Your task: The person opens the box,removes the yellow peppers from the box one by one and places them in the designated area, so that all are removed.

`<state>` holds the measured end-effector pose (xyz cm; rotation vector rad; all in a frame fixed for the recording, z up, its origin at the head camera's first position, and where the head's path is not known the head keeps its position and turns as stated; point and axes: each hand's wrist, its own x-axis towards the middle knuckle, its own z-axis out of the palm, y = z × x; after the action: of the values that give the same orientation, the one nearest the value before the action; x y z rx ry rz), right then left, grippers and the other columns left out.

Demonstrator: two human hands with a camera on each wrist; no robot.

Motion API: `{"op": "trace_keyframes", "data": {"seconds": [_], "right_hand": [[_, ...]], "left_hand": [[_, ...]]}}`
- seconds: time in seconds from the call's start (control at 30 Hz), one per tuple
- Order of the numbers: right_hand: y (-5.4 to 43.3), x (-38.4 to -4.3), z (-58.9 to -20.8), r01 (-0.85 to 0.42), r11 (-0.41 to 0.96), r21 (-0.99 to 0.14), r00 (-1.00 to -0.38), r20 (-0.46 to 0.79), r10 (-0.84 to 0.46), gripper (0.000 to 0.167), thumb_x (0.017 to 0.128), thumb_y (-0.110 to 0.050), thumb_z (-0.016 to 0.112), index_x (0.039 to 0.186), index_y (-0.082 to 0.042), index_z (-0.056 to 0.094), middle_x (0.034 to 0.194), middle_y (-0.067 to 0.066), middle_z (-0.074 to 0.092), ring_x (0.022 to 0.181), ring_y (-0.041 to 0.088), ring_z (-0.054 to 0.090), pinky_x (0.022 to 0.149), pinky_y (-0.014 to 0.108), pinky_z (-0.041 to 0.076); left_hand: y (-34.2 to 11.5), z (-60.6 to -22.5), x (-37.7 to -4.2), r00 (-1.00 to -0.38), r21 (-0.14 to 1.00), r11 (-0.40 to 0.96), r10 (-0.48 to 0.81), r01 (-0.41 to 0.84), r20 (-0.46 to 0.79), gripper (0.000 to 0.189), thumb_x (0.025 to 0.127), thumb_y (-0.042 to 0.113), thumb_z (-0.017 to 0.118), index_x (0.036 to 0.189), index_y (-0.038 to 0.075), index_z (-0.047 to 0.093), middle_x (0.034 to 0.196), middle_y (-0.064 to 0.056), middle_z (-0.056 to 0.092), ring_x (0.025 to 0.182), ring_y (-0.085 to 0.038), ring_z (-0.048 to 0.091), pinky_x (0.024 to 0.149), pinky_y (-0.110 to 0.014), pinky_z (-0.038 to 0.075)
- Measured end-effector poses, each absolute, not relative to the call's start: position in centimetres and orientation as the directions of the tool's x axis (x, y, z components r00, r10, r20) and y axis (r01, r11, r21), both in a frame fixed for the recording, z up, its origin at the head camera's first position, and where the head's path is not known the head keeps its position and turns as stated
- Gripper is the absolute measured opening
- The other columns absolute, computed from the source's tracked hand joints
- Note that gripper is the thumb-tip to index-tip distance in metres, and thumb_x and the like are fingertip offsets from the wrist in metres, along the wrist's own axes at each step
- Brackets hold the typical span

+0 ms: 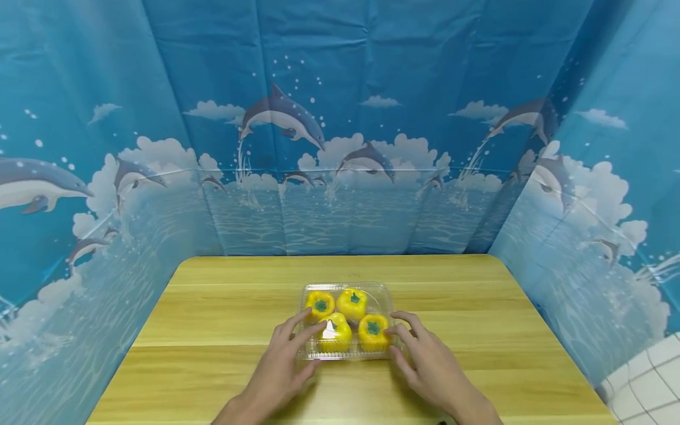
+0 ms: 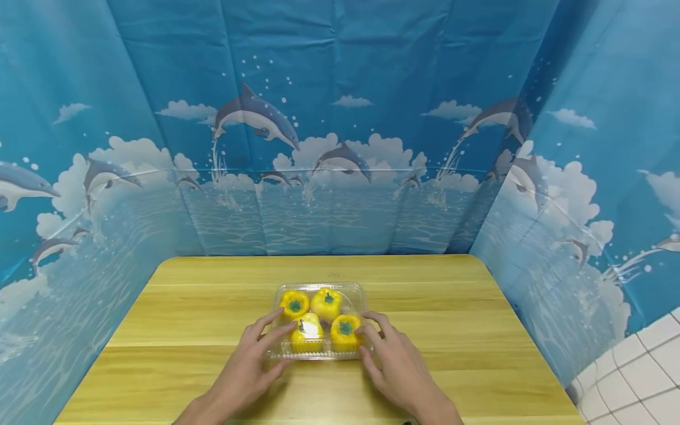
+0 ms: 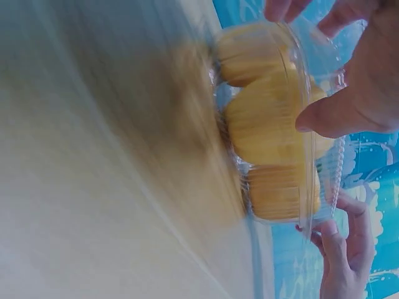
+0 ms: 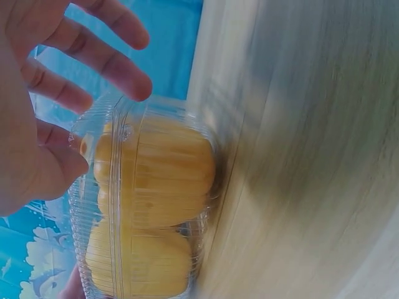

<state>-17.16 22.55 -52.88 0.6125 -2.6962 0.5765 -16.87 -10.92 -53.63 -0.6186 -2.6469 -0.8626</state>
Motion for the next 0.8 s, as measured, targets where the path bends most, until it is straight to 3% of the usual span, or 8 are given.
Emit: {"op": "trace_keyframes", "data": {"seconds": [0.17,0.33,0.57,0.7,0.8], "right_hand": [[22.5,-17.2,-52.9,-0.488,0.841,-0.233,-0.825,0.438,-0.357,0.034,0.104,-0.023,0.09,0.134,-0.033,0.076,0.159,0.001,0.069,0.112,0.016,0.072,0.088,0.044,0.063],[22.3,-17.3,-52.8,-0.49,0.844,-0.218,-0.815,0.457,-0.355,0.032,0.102,-0.023,0.091,0.131,-0.029,0.077,0.159,0.007,0.069,0.129,0.032,0.073,0.099,0.054,0.066],[21.4,-17.5,-52.5,-0.539,0.827,-0.162,-0.767,0.501,-0.401,0.043,0.1,-0.024,0.092,0.14,-0.021,0.077,0.161,0.014,0.067,0.138,0.037,0.071,0.109,0.058,0.067],[20.1,-17.7,-51.9,-0.589,0.792,-0.164,-0.743,0.497,-0.449,0.052,0.101,-0.025,0.092,0.149,-0.021,0.073,0.163,0.013,0.066,0.145,0.036,0.069,0.114,0.056,0.067],[18.8,-17.9,-51.4,-0.624,0.759,-0.187,-0.733,0.477,-0.485,0.056,0.103,-0.024,0.09,0.155,-0.023,0.071,0.166,0.011,0.064,0.149,0.033,0.067,0.117,0.055,0.066]], "left_hand": [[-11.9,-54.0,-17.0,-0.877,0.559,0.69,0.254,0.46,0.408,0.083,0.086,0.01,0.105,0.159,0.027,0.071,0.18,-0.013,0.051,0.157,-0.044,0.059,0.115,-0.058,0.067],[-12.7,-54.4,-17.1,-0.917,0.641,0.664,0.198,0.386,0.347,0.089,0.085,0.015,0.106,0.164,0.025,0.066,0.172,-0.013,0.057,0.148,-0.041,0.068,0.11,-0.052,0.07],[-13.7,-54.5,-17.3,-0.98,0.827,0.526,0.108,0.199,0.168,0.095,0.085,0.017,0.106,0.168,0.024,0.061,0.145,-0.005,0.073,0.128,-0.029,0.078,0.101,-0.032,0.072],[-14.1,-54.5,-17.4,-0.992,0.895,0.435,0.111,0.095,0.051,0.089,0.087,0.017,0.105,0.165,0.013,0.063,0.134,-0.007,0.077,0.113,-0.018,0.081,0.094,-0.021,0.069],[-14.5,-54.5,-17.4,-0.989,0.937,0.35,0.143,0.025,-0.027,0.085,0.091,0.015,0.101,0.165,0.002,0.061,0.129,-0.011,0.079,0.105,-0.014,0.081,0.089,-0.021,0.07]]}}
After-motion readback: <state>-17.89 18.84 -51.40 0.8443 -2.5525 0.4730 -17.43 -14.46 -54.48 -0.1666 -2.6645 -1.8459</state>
